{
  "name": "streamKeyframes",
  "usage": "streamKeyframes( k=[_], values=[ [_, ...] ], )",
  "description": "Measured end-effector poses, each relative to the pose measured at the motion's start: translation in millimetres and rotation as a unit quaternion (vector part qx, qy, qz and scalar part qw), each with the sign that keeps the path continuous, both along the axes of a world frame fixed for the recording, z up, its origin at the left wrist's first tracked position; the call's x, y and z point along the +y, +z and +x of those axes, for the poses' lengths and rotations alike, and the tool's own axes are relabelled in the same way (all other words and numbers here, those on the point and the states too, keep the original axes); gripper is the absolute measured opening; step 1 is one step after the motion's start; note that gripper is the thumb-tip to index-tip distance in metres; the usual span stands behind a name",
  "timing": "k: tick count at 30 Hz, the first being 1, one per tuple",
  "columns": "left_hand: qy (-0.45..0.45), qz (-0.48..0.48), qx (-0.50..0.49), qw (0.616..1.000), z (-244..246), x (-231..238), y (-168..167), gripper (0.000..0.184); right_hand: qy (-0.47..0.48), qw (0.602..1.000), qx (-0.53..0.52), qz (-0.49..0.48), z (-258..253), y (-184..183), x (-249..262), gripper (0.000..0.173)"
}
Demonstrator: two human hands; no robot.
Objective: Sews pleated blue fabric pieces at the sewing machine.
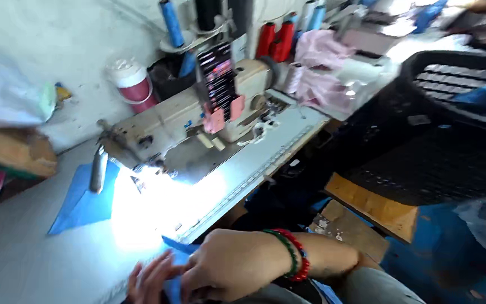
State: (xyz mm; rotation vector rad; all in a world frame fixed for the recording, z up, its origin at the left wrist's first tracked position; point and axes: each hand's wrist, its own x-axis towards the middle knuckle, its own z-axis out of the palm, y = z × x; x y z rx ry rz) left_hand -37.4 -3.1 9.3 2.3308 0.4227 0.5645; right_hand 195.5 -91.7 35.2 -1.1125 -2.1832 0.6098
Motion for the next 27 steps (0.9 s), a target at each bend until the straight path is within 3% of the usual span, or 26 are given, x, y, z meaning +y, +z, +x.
streamKeyframes(
  k=[4, 7, 9, 15, 18, 21, 25, 27],
  values=[
    [-0.124, 0.019, 0.070, 0.990, 7.2, 3.4, -1.7, 0.029, 0.026, 0.999, 0.023, -0.025, 13.6, -10.6, -22.5, 0.011],
    [-0.168, 0.025, 0.055, 0.984, 12.9, 12.6, -18.7, 0.016, 0.006, 0.999, 0.024, -0.033, 20.6, -28.9, -26.9, 0.012],
    [-0.155, 0.012, 0.082, 0.984, 12.7, 25.9, -20.4, 0.016, -0.027, 0.998, 0.023, -0.052, 29.8, -39.4, -24.8, 0.016],
    [0.014, 0.055, 0.147, 0.987, 21.0, 82.8, -38.3, 0.019, -0.169, 0.973, -0.011, -0.158, 69.4, -73.9, 25.9, 0.026],
    [0.057, 0.078, 0.143, 0.985, 36.0, 110.1, -47.5, 0.017, -0.230, 0.963, -0.015, -0.140, 74.7, -84.6, 56.4, 0.023],
    [0.065, 0.054, 0.170, 0.982, 55.2, 139.6, -35.6, 0.022, -0.274, 0.954, -0.053, -0.110, 75.1, -83.0, 77.1, 0.028],
    [0.158, 0.074, 0.127, 0.976, 105.5, 186.3, -43.1, 0.040, -0.283, 0.950, -0.039, -0.126, 77.4, -87.7, 88.4, 0.028],
    [0.170, 0.062, 0.118, 0.976, 126.6, 204.5, -53.0, 0.036, -0.287, 0.947, -0.021, -0.140, 79.3, -89.0, 88.5, 0.029]
  ],
)
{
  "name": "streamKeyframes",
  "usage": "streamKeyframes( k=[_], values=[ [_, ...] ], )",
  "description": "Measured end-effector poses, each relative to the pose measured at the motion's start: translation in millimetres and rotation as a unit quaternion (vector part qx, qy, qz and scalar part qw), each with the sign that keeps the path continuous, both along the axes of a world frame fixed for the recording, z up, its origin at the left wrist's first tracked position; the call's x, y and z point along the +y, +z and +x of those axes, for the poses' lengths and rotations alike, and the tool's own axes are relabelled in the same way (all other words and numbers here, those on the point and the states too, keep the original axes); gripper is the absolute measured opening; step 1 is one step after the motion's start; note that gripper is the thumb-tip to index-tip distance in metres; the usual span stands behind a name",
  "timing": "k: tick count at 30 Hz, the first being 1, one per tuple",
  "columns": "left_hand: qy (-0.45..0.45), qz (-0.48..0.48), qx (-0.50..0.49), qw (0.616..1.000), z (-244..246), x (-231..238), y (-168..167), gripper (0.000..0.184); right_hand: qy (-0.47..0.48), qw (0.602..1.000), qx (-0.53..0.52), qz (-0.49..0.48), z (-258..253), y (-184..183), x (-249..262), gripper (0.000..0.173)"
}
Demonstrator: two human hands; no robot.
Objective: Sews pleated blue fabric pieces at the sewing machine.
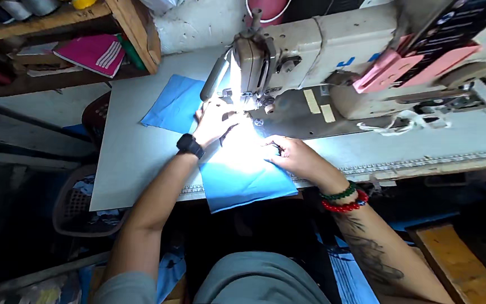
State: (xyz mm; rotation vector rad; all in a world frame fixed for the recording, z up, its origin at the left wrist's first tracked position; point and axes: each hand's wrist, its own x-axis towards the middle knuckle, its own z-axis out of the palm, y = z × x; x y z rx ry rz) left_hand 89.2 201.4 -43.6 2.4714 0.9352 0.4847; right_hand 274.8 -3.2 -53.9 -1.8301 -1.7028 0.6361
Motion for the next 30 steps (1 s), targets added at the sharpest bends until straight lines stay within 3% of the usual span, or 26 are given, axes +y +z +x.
streamKeyframes(
  k=[2, 4, 10, 13, 15, 17, 20, 23, 26, 30],
  values=[
    [0.007, -0.022, 0.011, 1.000, 10.9, 12.1, -5.9, 0.026, -0.007, 1.000, 0.014, -0.001, 0.3, -2.7, -1.4, 0.030],
    [0.013, -0.031, 0.028, 0.999, 13.0, 20.7, -3.3, 0.027, -0.012, 1.000, 0.021, 0.001, 0.1, -6.7, -1.0, 0.032],
    [0.122, 0.075, 0.050, 0.988, 14.7, 37.4, -6.6, 0.025, -0.006, 1.000, 0.023, -0.019, 4.5, -8.2, 2.1, 0.034],
    [0.129, 0.081, 0.019, 0.988, 1.7, 17.9, 4.2, 0.027, -0.001, 0.999, 0.029, -0.025, 5.4, -6.7, 3.3, 0.032],
    [0.078, 0.085, -0.033, 0.993, -21.3, -20.6, 15.8, 0.021, -0.001, 0.999, 0.036, -0.031, 5.0, -4.6, 2.7, 0.033],
    [-0.017, 0.022, -0.087, 0.996, -49.5, -59.0, 20.9, 0.019, 0.003, 0.998, 0.043, -0.036, 5.1, -2.6, 2.5, 0.034],
    [-0.127, -0.049, -0.044, 0.990, -94.9, -99.4, 8.7, 0.029, 0.009, 0.998, 0.056, -0.036, 8.0, -2.5, 4.5, 0.034],
    [-0.117, 0.034, 0.016, 0.992, -123.6, -115.6, -3.3, 0.026, 0.015, 0.997, 0.073, -0.017, 7.8, -2.6, 5.5, 0.030],
    [-0.095, 0.072, 0.010, 0.993, -128.8, -105.6, -8.5, 0.024, 0.008, 0.998, 0.051, 0.020, 2.2, 0.4, 0.8, 0.030],
    [-0.108, 0.067, 0.006, 0.992, -123.5, -84.2, -7.7, 0.022, -0.041, 0.987, -0.122, 0.101, -11.1, 8.6, -8.4, 0.044]
  ],
)
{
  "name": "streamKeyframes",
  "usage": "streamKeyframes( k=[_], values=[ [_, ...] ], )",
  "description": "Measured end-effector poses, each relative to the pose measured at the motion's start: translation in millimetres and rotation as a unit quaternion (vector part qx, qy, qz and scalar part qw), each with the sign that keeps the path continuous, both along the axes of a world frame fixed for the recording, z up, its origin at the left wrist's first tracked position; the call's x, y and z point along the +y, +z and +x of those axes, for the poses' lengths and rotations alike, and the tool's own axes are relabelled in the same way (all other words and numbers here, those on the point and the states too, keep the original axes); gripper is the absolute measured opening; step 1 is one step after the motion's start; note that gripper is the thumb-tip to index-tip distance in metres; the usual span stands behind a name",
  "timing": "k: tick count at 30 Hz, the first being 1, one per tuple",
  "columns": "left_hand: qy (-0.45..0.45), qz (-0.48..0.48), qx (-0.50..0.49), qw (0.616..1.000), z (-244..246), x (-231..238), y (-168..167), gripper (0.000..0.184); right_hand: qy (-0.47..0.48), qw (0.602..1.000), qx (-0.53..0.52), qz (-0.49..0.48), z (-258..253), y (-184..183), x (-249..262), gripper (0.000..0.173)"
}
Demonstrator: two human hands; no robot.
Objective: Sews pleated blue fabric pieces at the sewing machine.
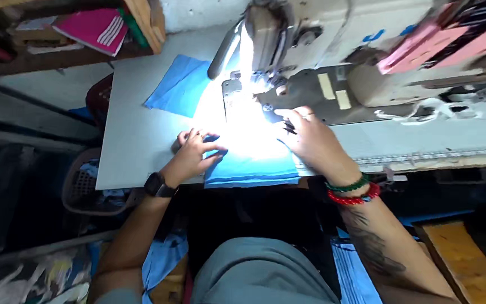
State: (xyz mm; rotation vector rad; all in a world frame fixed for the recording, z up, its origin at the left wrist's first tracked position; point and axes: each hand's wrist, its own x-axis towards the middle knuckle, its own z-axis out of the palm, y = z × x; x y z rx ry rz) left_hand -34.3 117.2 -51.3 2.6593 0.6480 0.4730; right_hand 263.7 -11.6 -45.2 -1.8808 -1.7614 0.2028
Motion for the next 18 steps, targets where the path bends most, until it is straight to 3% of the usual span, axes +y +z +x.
streamKeyframes(
  k=[4, 8, 18],
  values=[
    [-0.002, -0.001, -0.021, 1.000, -4.4, -0.3, 7.1, 0.020, 0.054, 0.998, 0.008, 0.027, -7.4, 5.9, -32.3, 0.023],
    [-0.004, -0.018, -0.016, 1.000, -24.3, -19.3, 6.5, 0.014, 0.081, 0.996, 0.016, -0.019, -11.7, -14.0, -65.4, 0.023],
    [0.044, -0.019, -0.045, 0.998, -50.7, -55.1, -7.5, 0.018, 0.075, 0.997, 0.016, 0.010, -11.8, -28.3, -87.4, 0.022]
  ],
)
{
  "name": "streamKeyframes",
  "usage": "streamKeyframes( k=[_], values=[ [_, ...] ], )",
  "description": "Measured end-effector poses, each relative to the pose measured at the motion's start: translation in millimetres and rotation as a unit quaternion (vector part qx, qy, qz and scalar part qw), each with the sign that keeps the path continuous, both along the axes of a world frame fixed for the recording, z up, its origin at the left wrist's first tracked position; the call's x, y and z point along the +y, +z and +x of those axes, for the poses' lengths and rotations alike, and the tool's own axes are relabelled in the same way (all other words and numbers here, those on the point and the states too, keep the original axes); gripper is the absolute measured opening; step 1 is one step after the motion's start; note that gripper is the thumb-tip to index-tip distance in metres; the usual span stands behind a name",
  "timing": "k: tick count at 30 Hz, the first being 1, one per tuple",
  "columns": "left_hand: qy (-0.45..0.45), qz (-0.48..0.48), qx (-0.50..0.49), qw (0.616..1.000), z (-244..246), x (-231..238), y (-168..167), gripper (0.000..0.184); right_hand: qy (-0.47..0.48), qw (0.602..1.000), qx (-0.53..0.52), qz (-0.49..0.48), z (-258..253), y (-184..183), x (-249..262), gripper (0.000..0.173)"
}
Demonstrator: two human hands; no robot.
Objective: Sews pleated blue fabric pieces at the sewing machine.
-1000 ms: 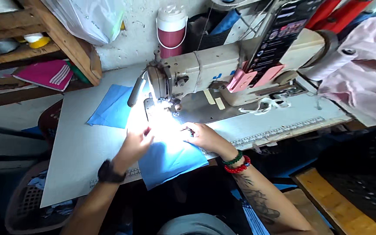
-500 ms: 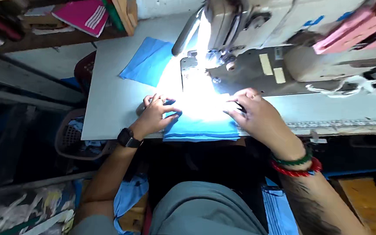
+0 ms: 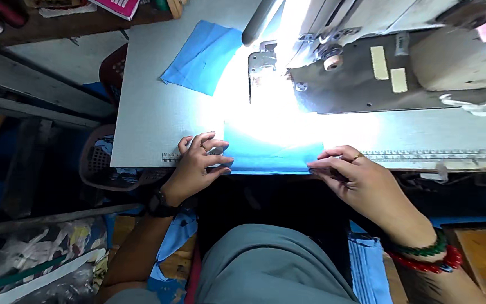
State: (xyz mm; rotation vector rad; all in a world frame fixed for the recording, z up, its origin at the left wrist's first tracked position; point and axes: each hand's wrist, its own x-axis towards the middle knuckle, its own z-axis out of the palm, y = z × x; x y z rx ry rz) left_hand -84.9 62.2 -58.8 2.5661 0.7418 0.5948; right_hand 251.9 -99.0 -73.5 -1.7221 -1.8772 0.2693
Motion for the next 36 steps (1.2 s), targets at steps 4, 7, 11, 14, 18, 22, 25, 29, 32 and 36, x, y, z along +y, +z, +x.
streamKeyframes(
  k=[4, 7, 11, 14, 18, 22, 25, 29, 32, 36],
  values=[
    [0.007, 0.016, -0.006, 1.000, -1.3, -2.7, -2.6, 0.017, -0.010, 1.000, 0.013, 0.009, 5.7, -3.1, -2.7, 0.023],
    [0.007, 0.029, -0.004, 1.000, -1.8, -4.0, -5.4, 0.018, -0.010, 0.998, 0.066, 0.002, 15.6, -3.3, -6.3, 0.025],
    [0.012, 0.034, 0.016, 0.999, -1.0, -3.4, -2.1, 0.021, -0.007, 0.994, 0.113, 0.009, 20.1, -4.7, -8.8, 0.023],
    [0.010, 0.036, 0.016, 0.999, 1.0, -2.0, -0.4, 0.020, -0.008, 0.995, 0.102, 0.021, 17.2, -6.3, -9.5, 0.020],
    [0.015, 0.040, 0.019, 0.999, 1.9, -3.9, 0.1, 0.020, -0.010, 0.998, 0.041, 0.038, 14.0, -8.2, -8.8, 0.018],
    [0.012, 0.040, 0.013, 0.999, -0.2, -8.8, 1.8, 0.017, 0.012, 0.998, -0.010, 0.054, 5.4, -4.2, -11.2, 0.016],
    [0.011, -0.057, -0.016, 0.998, -2.3, 6.0, 26.3, 0.016, 0.073, 0.993, 0.078, 0.045, -22.7, 8.9, -29.2, 0.013],
    [-0.003, -0.236, -0.065, 0.970, 31.1, 55.0, 64.7, 0.012, 0.129, 0.970, 0.208, 0.008, -57.6, 22.3, -38.1, 0.025],
    [-0.073, -0.251, -0.050, 0.964, 87.9, 100.2, 58.9, 0.013, 0.058, 0.984, 0.168, -0.032, -63.8, 14.6, -22.8, 0.043],
    [-0.121, -0.163, 0.108, 0.973, 150.7, 134.0, 46.9, 0.014, -0.006, 0.996, 0.064, -0.059, -65.4, 9.2, -5.1, 0.050]
  ],
)
